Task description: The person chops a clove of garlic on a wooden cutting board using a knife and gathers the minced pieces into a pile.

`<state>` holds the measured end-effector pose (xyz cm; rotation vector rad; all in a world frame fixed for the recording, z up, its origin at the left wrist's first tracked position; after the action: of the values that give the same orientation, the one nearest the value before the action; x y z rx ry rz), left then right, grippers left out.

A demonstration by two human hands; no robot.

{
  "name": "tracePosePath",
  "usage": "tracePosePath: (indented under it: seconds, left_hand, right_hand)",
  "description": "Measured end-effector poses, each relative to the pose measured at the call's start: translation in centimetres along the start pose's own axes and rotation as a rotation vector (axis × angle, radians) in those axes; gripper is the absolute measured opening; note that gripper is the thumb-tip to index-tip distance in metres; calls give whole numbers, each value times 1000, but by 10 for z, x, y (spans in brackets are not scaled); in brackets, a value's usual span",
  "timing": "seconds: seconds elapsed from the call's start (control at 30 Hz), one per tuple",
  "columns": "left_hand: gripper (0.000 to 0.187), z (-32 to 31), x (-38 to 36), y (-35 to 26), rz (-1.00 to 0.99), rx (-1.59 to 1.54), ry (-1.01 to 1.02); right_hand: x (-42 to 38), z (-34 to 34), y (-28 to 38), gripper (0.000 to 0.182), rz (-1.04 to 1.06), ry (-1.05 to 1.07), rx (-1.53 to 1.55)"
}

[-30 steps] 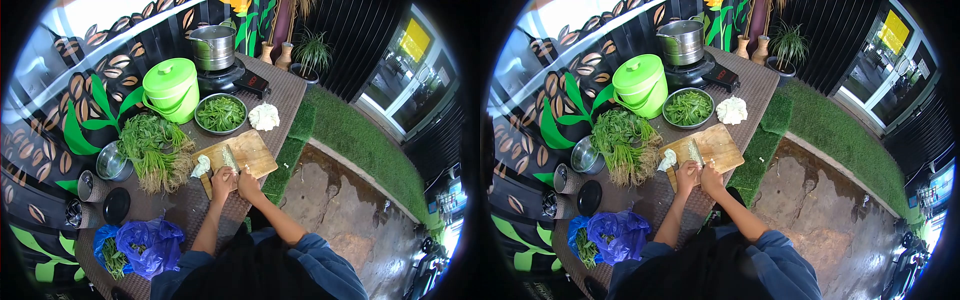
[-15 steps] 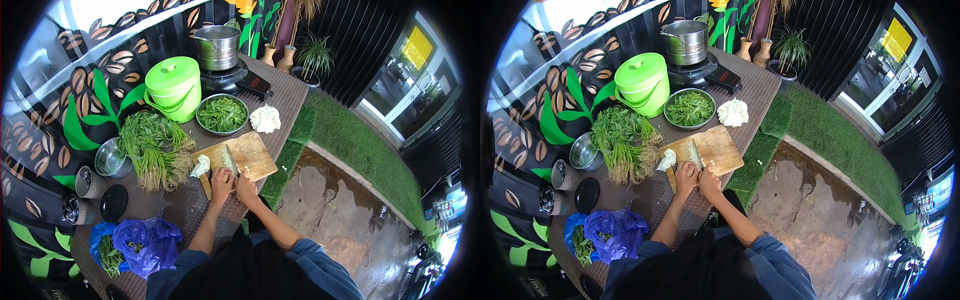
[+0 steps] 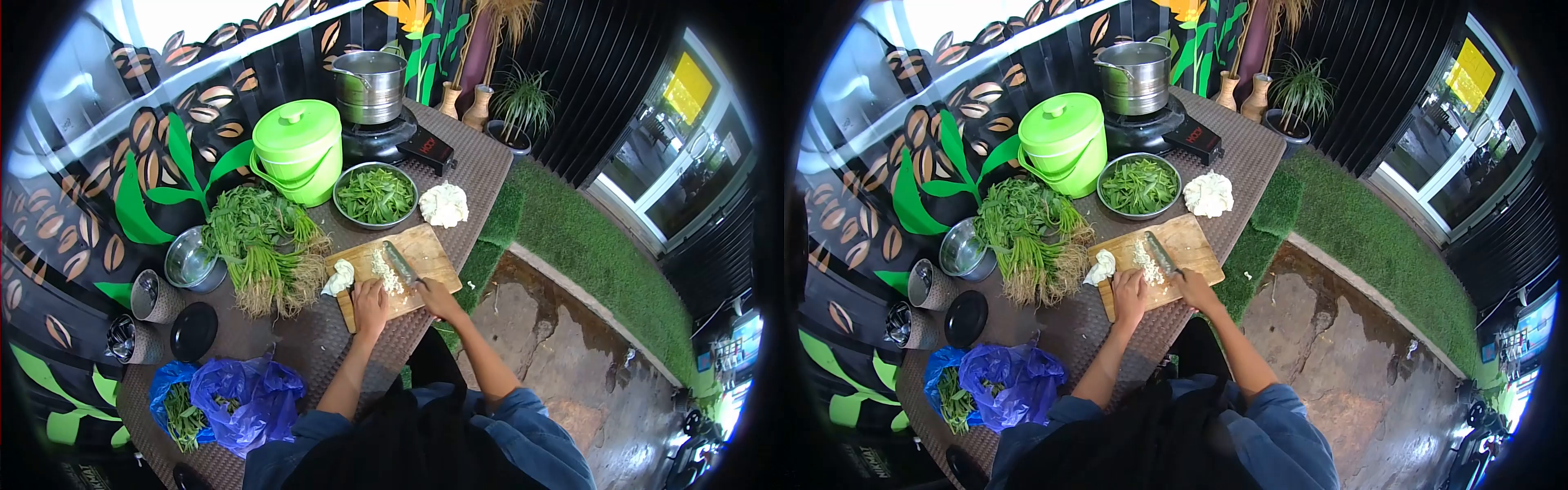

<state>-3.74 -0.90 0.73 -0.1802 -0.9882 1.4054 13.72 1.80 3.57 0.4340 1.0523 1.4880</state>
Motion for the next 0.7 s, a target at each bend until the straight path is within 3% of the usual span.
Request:
tracePosePath:
  seconds: [0.1, 0.17, 0.53, 0.63, 0.7]
  left_hand:
    - [19, -1, 0, 3, -2, -44, 25]
    - [18, 0, 1, 2, -16, -71, 37]
    - [10, 2, 0, 3, 88, -199, -44]
    - [10, 2, 0, -1, 41, -230, -47]
    - [14, 1, -1, 1, 60, -233, -55]
  right_hand:
    - [17, 22, -26, 39, 153, -76, -110]
    - [30, 32, -34, 44, 303, -148, -339]
    - [48, 42, -15, 32, 363, 6, -798]
    - [33, 46, -30, 29, 516, -94, -835]
    - [17, 50, -37, 29, 704, -348, -863]
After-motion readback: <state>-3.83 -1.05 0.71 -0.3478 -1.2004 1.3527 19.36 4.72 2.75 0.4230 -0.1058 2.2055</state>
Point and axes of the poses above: each hand's wrist, its own x-axis towards the middle knuckle, its own z-axis out of the back of the hand, y = z × x, the point moved 3 cm from there along x, towards the middle knuckle, and after that the axes turned 3 degrees about z, right-handed, at the moved point
